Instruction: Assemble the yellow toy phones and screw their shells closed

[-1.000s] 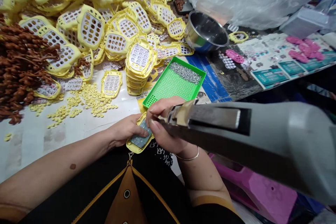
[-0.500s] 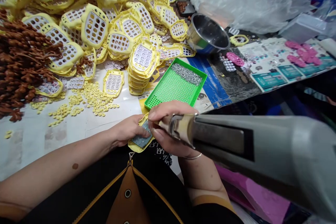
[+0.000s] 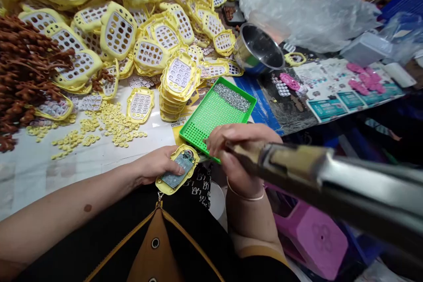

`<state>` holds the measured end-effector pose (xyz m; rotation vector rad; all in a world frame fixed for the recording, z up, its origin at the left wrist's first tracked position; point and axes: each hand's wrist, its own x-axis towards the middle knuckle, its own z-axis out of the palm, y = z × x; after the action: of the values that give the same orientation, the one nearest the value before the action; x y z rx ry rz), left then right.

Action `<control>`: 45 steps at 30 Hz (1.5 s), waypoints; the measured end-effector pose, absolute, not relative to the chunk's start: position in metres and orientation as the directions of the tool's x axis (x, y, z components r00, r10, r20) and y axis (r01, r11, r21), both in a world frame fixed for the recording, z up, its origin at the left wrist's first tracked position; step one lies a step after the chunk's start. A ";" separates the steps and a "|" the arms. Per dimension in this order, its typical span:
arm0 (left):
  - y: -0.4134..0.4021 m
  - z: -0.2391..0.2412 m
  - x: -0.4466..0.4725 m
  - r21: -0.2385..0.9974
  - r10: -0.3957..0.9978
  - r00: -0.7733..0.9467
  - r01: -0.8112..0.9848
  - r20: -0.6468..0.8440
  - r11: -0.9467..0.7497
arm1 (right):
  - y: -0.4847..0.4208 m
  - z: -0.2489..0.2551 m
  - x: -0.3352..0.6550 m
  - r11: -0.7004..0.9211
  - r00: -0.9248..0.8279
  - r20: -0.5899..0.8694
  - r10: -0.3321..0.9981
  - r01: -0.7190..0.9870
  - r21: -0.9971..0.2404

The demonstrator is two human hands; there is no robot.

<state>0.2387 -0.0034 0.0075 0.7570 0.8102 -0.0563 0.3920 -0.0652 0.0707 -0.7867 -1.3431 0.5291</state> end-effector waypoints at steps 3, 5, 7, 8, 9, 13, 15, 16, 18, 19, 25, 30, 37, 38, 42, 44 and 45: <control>-0.004 0.009 0.235 0.602 0.253 0.697 0.312 -0.670 0.735 | -0.055 0.054 0.405 0.645 0.304 0.644 0.702 0.113 -0.756; -0.004 0.009 0.234 0.614 0.263 0.700 0.310 -0.664 0.726 | -0.051 0.041 0.412 0.637 0.308 0.643 0.701 0.133 -0.759; -0.003 0.010 0.234 0.616 0.255 0.702 0.322 -0.665 0.719 | -0.049 0.031 0.417 0.625 0.331 0.636 0.697 0.156 -0.765; -0.003 0.010 0.234 0.613 0.250 0.701 0.327 -0.668 0.719 | -0.049 0.028 0.419 0.619 0.347 0.632 0.693 0.162 -0.768; -0.002 0.010 0.235 0.608 0.245 0.699 0.331 -0.671 0.722 | -0.050 0.026 0.421 0.619 0.358 0.632 0.688 0.165 -0.767; -0.002 0.011 0.235 0.610 0.250 0.692 0.337 -0.677 0.717 | -0.049 0.021 0.425 0.639 0.381 0.645 0.663 0.161 -0.752; -0.002 0.012 0.235 0.618 0.254 0.695 0.339 -0.673 0.709 | -0.047 0.019 0.427 0.648 0.380 0.648 0.660 0.147 -0.747; -0.002 0.011 0.234 0.621 0.257 0.697 0.336 -0.670 0.708 | -0.047 0.017 0.428 0.649 0.381 0.644 0.663 0.135 -0.748; -0.001 0.011 0.234 0.622 0.257 0.701 0.331 -0.666 0.710 | -0.045 0.015 0.429 0.651 0.373 0.639 0.673 0.112 -0.751; -0.001 0.011 0.234 0.620 0.254 0.701 0.331 -0.666 0.711 | -0.045 0.014 0.430 0.652 0.368 0.638 0.676 0.103 -0.751; -0.001 0.008 0.234 0.614 0.256 0.715 0.298 -0.651 0.730 | -0.044 0.011 0.427 0.648 0.379 0.650 0.658 0.155 -0.746; -0.001 0.007 0.221 0.580 0.265 0.744 0.197 -0.614 0.790 | -0.041 0.008 0.425 0.626 0.411 0.634 0.655 0.175 -0.760; -0.001 0.011 0.207 0.619 0.566 0.582 -0.131 -0.584 0.774 | -0.060 0.038 0.401 0.658 0.487 0.636 0.598 0.155 -0.737; -0.001 0.011 0.208 0.626 0.588 0.564 -0.154 -0.580 0.765 | -0.065 0.044 0.393 0.665 0.458 0.640 0.617 0.131 -0.735; -0.001 0.008 0.212 0.655 0.630 0.519 -0.166 -0.577 0.737 | -0.082 0.057 0.364 0.632 0.366 0.590 0.720 0.007 -0.775; -0.001 0.007 0.213 0.663 0.631 0.524 -0.157 -0.572 0.732 | -0.086 0.055 0.355 0.612 0.293 0.575 0.764 -0.049 -0.789; -0.001 0.007 0.212 0.665 0.630 0.531 -0.158 -0.566 0.730 | -0.088 0.052 0.352 0.605 0.266 0.569 0.778 -0.071 -0.793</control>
<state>0.2125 -0.0015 0.0068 0.5941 0.8950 0.5044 0.3516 -0.0875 0.0521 -0.7366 -1.1701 0.6491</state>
